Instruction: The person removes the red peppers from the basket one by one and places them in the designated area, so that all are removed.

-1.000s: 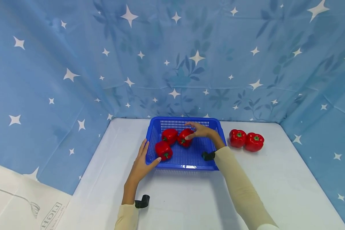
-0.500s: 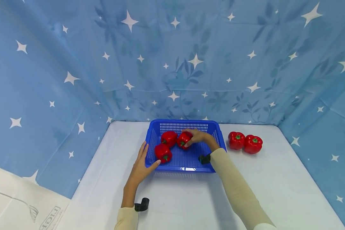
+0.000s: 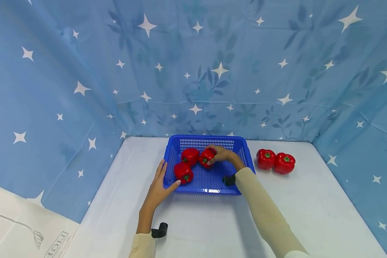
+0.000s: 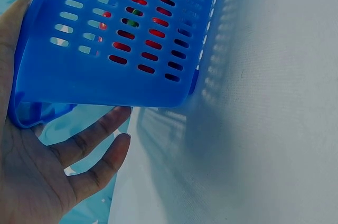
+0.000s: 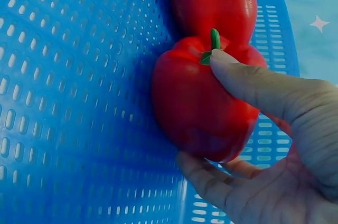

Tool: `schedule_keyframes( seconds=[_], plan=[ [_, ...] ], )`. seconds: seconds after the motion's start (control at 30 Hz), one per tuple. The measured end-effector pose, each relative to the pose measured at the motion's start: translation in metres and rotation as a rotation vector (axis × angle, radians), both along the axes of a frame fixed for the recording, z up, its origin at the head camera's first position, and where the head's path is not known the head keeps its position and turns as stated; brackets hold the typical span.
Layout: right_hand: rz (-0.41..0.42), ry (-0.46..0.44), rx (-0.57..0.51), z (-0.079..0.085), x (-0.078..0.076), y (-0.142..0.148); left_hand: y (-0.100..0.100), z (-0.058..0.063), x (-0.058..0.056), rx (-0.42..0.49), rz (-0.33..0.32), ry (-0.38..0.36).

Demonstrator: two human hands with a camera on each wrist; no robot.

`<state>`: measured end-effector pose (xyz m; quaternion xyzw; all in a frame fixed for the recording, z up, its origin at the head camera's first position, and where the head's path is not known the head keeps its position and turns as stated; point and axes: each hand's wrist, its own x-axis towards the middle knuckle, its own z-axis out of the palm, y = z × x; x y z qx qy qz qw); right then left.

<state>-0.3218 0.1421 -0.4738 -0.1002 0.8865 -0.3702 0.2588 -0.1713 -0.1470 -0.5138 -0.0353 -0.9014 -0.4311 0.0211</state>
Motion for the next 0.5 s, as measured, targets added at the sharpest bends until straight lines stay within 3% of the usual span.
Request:
schedule_keyframes(
  seconds=[0.3,0.5],
  plan=[
    [-0.040,0.009,0.002,-0.002,0.002,0.006,0.002,0.000,0.001,0.002,0.008,0.003],
    [-0.095,-0.058,-0.062,0.000,0.003,0.013,0.001,-0.001,0.000,0.001,0.009,-0.001]
  ],
)
